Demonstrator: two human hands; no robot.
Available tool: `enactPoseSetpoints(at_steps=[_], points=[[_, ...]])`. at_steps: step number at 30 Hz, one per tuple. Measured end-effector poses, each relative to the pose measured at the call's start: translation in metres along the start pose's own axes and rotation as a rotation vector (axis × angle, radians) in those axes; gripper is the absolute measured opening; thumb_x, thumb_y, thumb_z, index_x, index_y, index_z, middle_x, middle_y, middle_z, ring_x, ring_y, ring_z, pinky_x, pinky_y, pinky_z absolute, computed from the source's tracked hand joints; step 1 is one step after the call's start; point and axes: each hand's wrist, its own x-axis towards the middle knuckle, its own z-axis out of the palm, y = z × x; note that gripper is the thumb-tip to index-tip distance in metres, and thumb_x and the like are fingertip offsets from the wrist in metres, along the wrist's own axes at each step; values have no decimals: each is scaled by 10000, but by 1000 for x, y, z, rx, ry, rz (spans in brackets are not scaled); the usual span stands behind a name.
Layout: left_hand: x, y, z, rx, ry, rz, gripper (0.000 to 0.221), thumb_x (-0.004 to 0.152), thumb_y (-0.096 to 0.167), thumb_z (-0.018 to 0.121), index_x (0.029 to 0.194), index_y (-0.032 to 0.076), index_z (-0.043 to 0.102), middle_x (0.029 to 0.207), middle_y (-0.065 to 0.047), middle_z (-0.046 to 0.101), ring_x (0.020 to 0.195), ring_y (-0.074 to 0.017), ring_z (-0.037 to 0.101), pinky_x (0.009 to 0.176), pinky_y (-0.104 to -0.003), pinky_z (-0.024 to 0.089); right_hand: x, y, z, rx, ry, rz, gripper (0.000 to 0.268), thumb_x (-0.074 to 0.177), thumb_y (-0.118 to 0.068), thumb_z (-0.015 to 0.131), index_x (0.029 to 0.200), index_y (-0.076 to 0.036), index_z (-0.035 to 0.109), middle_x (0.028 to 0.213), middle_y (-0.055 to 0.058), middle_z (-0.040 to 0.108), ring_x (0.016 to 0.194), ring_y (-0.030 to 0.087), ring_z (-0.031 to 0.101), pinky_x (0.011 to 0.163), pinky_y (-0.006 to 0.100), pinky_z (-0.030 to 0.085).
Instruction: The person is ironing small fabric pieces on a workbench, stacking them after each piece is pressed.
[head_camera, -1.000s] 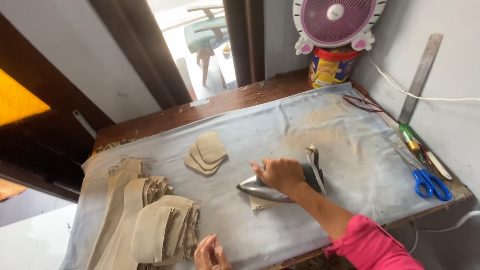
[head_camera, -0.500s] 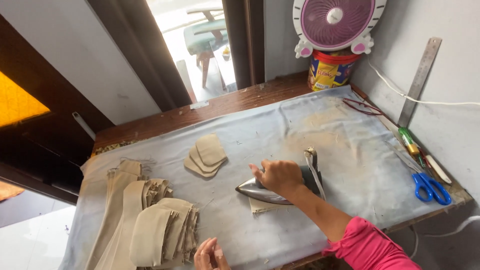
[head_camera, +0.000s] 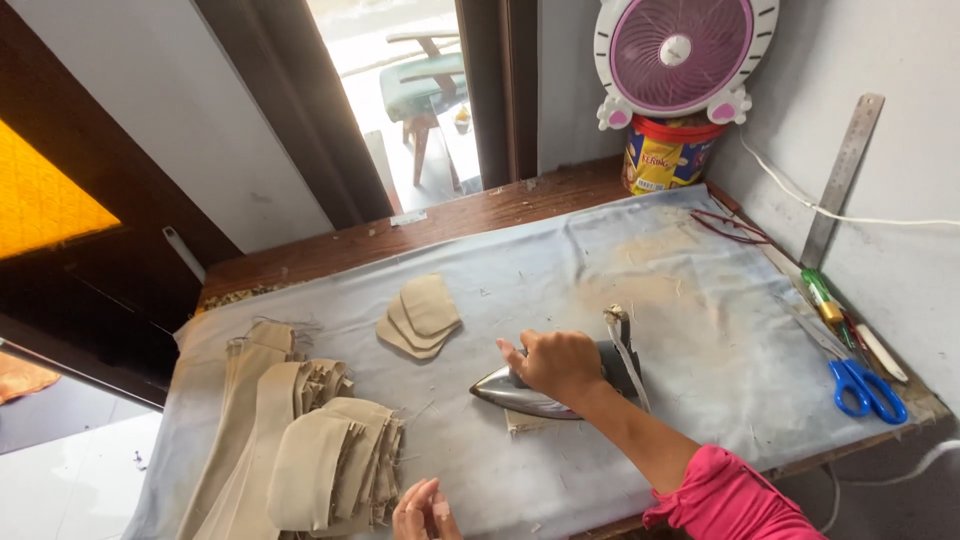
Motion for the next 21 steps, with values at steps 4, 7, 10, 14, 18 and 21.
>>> enactPoseSetpoints(at_steps=[4,7,10,14,18,21], points=[[-2,-35,5,11,-7,49,126,783,159,627,886,177,697,961,-4,633,721,-95,561,562,-195,483,-3,-7,-3,-17,14,-29,551,868,-569,480,486,-172,497,368,14,454,316,234,456,322,363,358],[-5,-52,12,-3,16,44,124,768,141,649,872,183,704,964,7,636,732,-89,566,582,-187,494,-16,-16,-16,28,8,-126,542,861,-568,492,495,-170,471,367,0,427,313,216,425,330,356,346],[0,-12,7,5,27,27,117,774,133,638,862,184,698,958,2,634,760,-96,565,583,-196,496,-10,-15,-14,34,-3,-145,542,862,-565,491,487,-174,475,362,-7,426,306,205,424,315,350,335],[-2,-5,-1,31,-16,-18,117,793,166,620,882,182,695,975,-2,627,750,-93,555,544,-201,476,10,-6,11,-7,44,24,576,858,-573,495,446,-177,428,340,4,411,290,232,409,294,344,315],[-4,-33,5,15,-11,-39,133,808,216,607,893,170,698,971,-13,620,734,-105,552,559,-212,477,2,-10,-4,-15,-8,-2,575,880,-583,460,464,-186,461,347,-6,429,296,211,430,293,337,331],[0,-47,10,23,16,127,135,775,154,636,882,209,699,962,38,646,740,-75,548,601,-173,491,-12,-9,-14,-4,2,-134,546,868,-577,474,487,-188,505,378,3,466,314,212,461,307,360,339]])
